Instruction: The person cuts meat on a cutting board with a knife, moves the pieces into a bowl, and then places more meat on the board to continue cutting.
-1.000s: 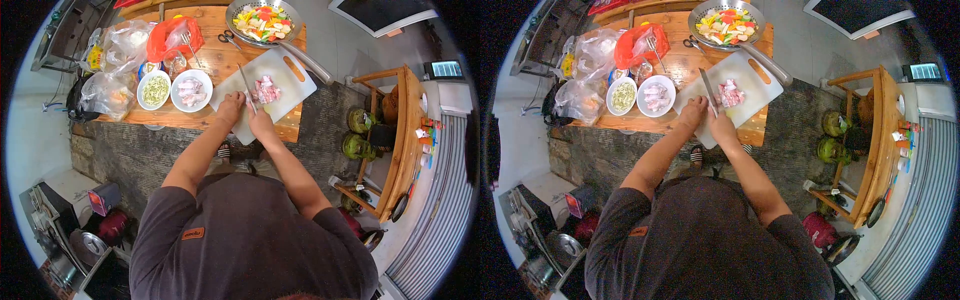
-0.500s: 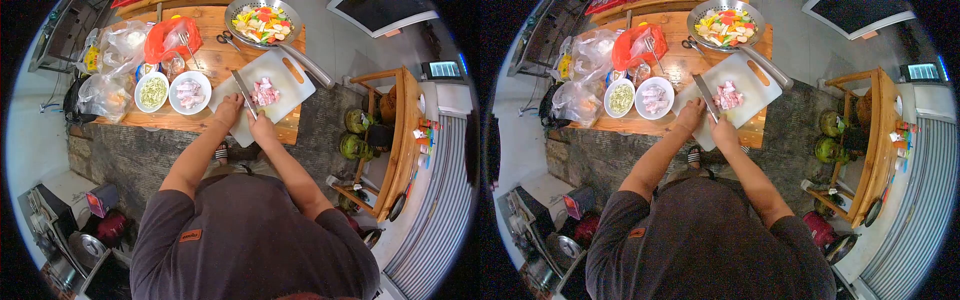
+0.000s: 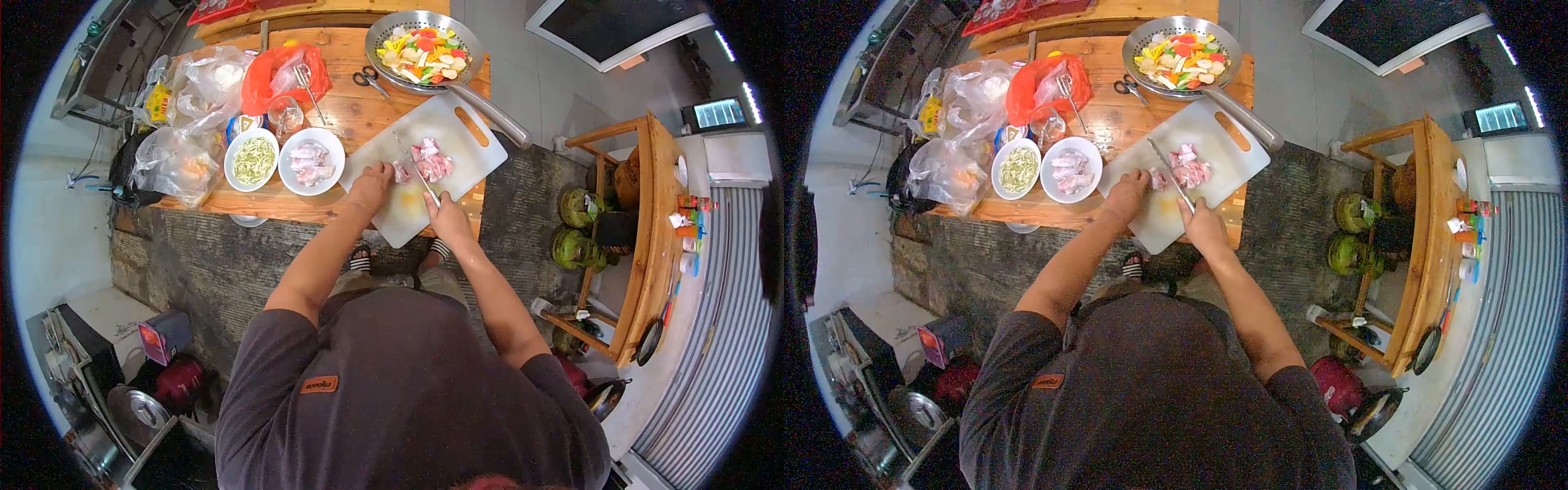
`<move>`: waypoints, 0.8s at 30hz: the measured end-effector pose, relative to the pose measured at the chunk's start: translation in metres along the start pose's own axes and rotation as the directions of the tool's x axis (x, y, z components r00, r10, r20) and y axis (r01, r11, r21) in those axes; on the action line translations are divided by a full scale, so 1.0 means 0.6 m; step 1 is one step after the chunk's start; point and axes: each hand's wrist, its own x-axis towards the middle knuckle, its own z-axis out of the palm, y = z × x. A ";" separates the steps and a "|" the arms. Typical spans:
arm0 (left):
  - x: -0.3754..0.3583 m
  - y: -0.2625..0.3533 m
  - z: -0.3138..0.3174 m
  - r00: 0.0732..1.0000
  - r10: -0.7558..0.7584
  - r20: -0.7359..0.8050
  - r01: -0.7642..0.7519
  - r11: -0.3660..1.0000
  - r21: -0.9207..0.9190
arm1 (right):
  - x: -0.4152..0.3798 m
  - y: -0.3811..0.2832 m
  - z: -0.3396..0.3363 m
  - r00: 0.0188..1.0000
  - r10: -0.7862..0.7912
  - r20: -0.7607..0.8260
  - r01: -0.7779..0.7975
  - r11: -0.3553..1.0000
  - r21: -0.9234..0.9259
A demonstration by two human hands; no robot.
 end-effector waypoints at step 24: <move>-0.033 0.008 -0.027 0.953 -0.273 -0.130 0.175 0.849 -0.499 | -0.050 0.021 0.010 0.994 0.045 0.102 -0.087 0.884 0.460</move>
